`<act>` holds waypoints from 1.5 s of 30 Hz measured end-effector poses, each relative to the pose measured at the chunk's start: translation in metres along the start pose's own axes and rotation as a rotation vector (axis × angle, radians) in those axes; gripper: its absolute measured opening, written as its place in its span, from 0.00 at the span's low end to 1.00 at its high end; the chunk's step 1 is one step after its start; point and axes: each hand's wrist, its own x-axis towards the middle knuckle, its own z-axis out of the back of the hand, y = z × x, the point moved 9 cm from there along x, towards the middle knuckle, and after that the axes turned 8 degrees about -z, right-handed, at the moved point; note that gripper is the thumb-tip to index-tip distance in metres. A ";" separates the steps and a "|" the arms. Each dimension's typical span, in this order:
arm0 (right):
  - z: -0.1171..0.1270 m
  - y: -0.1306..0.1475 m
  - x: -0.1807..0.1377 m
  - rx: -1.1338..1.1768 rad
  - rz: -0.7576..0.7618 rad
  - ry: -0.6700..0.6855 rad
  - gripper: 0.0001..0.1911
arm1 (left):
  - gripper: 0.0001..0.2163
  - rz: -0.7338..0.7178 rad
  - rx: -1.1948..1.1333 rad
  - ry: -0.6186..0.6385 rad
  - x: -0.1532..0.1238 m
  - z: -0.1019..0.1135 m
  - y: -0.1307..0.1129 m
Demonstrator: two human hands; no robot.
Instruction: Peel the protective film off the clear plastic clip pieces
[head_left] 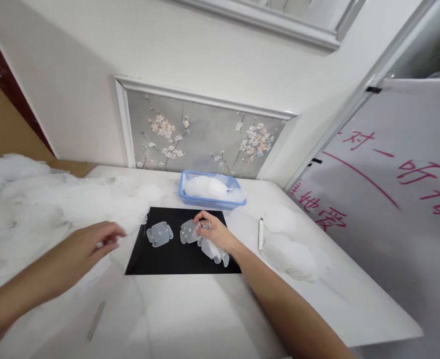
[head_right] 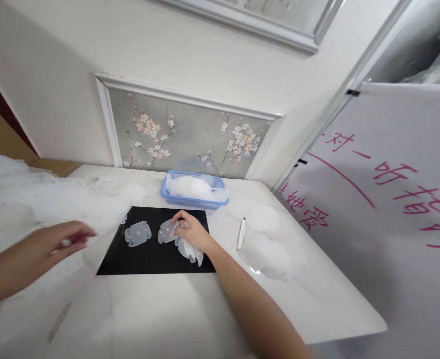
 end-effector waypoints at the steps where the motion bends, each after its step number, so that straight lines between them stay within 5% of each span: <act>1: 0.001 -0.003 0.000 0.005 -0.013 0.000 0.17 | 0.13 -0.051 -0.012 0.065 0.018 -0.020 -0.008; 6: 0.005 -0.007 0.000 -0.076 -0.005 -0.038 0.26 | 0.23 -0.108 -0.046 0.124 0.079 -0.088 -0.022; 10: 0.004 -0.007 0.001 -0.056 0.002 -0.036 0.20 | 0.24 0.012 -0.201 0.056 0.082 -0.101 -0.010; 13: 0.006 -0.004 0.001 -0.014 0.017 -0.083 0.12 | 0.13 0.129 -0.620 0.011 0.073 -0.107 -0.007; 16: 0.011 0.002 -0.002 -0.035 0.020 -0.167 0.07 | 0.13 0.289 -1.154 -0.022 0.065 -0.121 -0.009; 21: 0.012 0.006 -0.008 -0.103 -0.005 -0.234 0.19 | 0.16 0.363 -1.545 0.119 0.060 -0.137 -0.027; 24: 0.014 0.005 -0.012 -0.175 0.008 -0.305 0.22 | 0.23 0.390 -1.611 0.165 0.059 -0.140 -0.031; 28: 0.001 0.027 -0.023 -0.379 0.300 -0.302 0.06 | 0.26 0.375 -1.649 0.190 0.058 -0.142 -0.034; 31: -0.017 0.038 -0.032 -0.536 0.454 -0.221 0.15 | 0.26 0.354 -1.655 0.206 0.058 -0.143 -0.035; 45: -0.052 0.042 -0.043 -0.948 0.569 -0.175 0.26 | 0.25 0.337 -1.675 0.227 0.055 -0.137 -0.047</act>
